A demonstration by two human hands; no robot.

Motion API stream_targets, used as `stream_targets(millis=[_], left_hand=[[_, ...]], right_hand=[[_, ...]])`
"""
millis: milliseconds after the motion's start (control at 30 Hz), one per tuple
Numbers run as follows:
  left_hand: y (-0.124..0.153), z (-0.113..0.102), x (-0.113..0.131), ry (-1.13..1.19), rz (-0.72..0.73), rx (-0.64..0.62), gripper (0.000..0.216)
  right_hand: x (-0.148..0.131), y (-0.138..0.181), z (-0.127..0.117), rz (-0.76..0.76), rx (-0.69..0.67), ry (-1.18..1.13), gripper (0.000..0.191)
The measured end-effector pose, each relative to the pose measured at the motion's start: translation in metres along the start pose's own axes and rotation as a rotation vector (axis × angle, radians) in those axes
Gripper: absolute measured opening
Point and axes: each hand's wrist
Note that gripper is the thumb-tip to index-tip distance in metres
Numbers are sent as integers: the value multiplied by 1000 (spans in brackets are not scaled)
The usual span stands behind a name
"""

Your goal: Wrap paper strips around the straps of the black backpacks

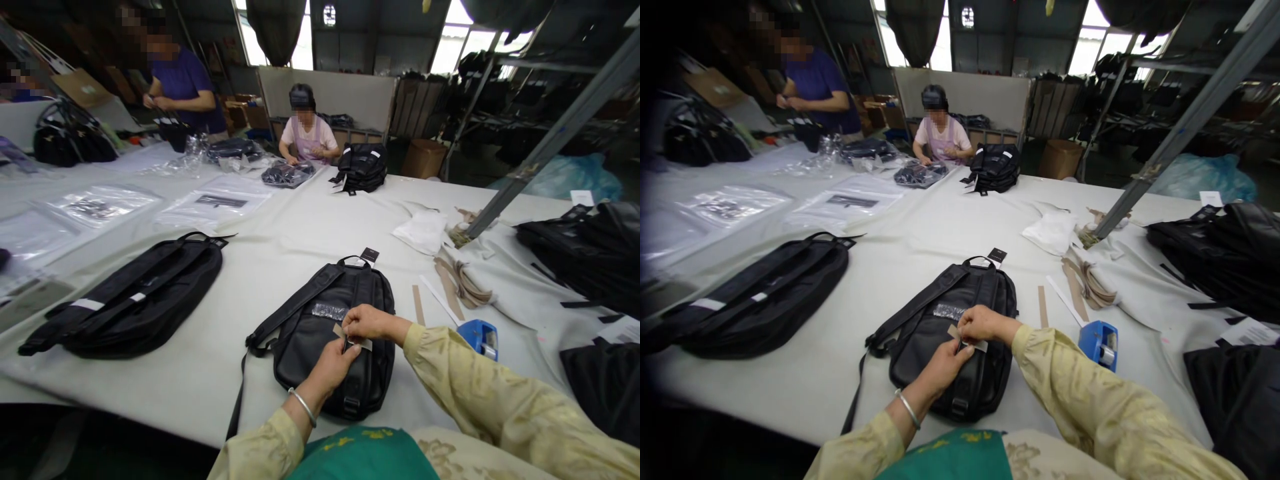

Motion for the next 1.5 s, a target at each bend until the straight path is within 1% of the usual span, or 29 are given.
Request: stream_targets(millis=[33, 100, 133, 200, 267, 300, 367, 400, 433, 500, 533, 567, 633, 700, 800, 867, 967, 1033, 1133, 1167, 1233, 1300, 1367, 1433, 1500], left_hand=[[0, 0, -2, -1, -3, 16, 32], [0, 2, -7, 7, -40, 69, 35], [-1, 4, -9, 16, -63, 89, 35], [-3, 7, -12, 11, -91, 105, 35], [-5, 8, -15, -54, -109, 109, 36], [-7, 8, -15, -100, -112, 107, 36], [-10, 7, -15, -184, -120, 102, 32], [-11, 7, -15, -214, -124, 102, 29], [-12, 7, -14, -232, -126, 104, 24], [-14, 7, -13, -241, -121, 109, 17], [-14, 8, -13, -239, -119, 113, 15], [-13, 8, -14, -233, -118, 118, 15], [-11, 8, -15, -216, -120, 129, 16], [-8, 9, -16, -193, -128, 133, 18], [-6, 9, -18, -142, -138, 124, 25], [-6, 8, -18, -71, -143, 132, 29], [-5, 7, -18, 21, -128, 134, 29], [-4, 6, -18, 54, -99, 90, 28], [-4, 6, -16, 157, -77, 43, 30], [-4, 7, -15, 216, -91, 51, 31], [-4, 10, -14, 335, -151, 81, 36], [-5, 14, -13, 394, -232, 112, 39], [-6, 18, -13, 389, -279, 145, 36], [-7, 20, -15, 368, -290, 177, 31], [-8, 19, -20, 330, -287, 188, 28]], right_hand=[[-2, 0, 0, -18, -14, 72, 10], [-4, 2, -4, -34, -32, 193, 25], [-5, 3, -7, -49, -18, 255, 34], [-10, 5, -14, -133, 81, 394, 44], [-18, 6, -19, -314, 184, 580, 47], [-23, 6, -21, -422, 188, 682, 48], [-35, 6, -18, -604, 99, 904, 51], [-40, 4, -14, -654, 41, 1025, 47], [-45, 2, -9, -665, -4, 1143, 38], [-51, -4, 3, -608, -44, 1329, 16], [-52, -7, 8, -572, -56, 1387, 11], [-52, -11, 12, -549, -67, 1418, 14], [-45, -16, 16, -567, -84, 1410, 15], [-30, -18, 13, -663, -74, 1342, 13], [3, -11, 5, -819, 39, 1206, 13], [28, -1, 2, -841, 154, 1115, 18], [61, 16, 11, -781, 323, 905, 21], [74, 23, 23, -711, 429, 712, 19], [82, 24, 42, -539, 593, 425, 10], [83, 22, 46, -471, 636, 345, 7], [82, 18, 52, -362, 677, 234, 11], [80, 15, 53, -301, 686, 203, 14], [77, 14, 54, -253, 692, 234, 13], [74, 16, 57, -211, 698, 296, 12], [73, 21, 61, -207, 705, 359, 13]])
Point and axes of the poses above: each hand's wrist, its own y-axis away from the middle knuckle, its own z-axis out of the palm, x = y × z, and after that the axes turned 8 degrees about z, right-handed
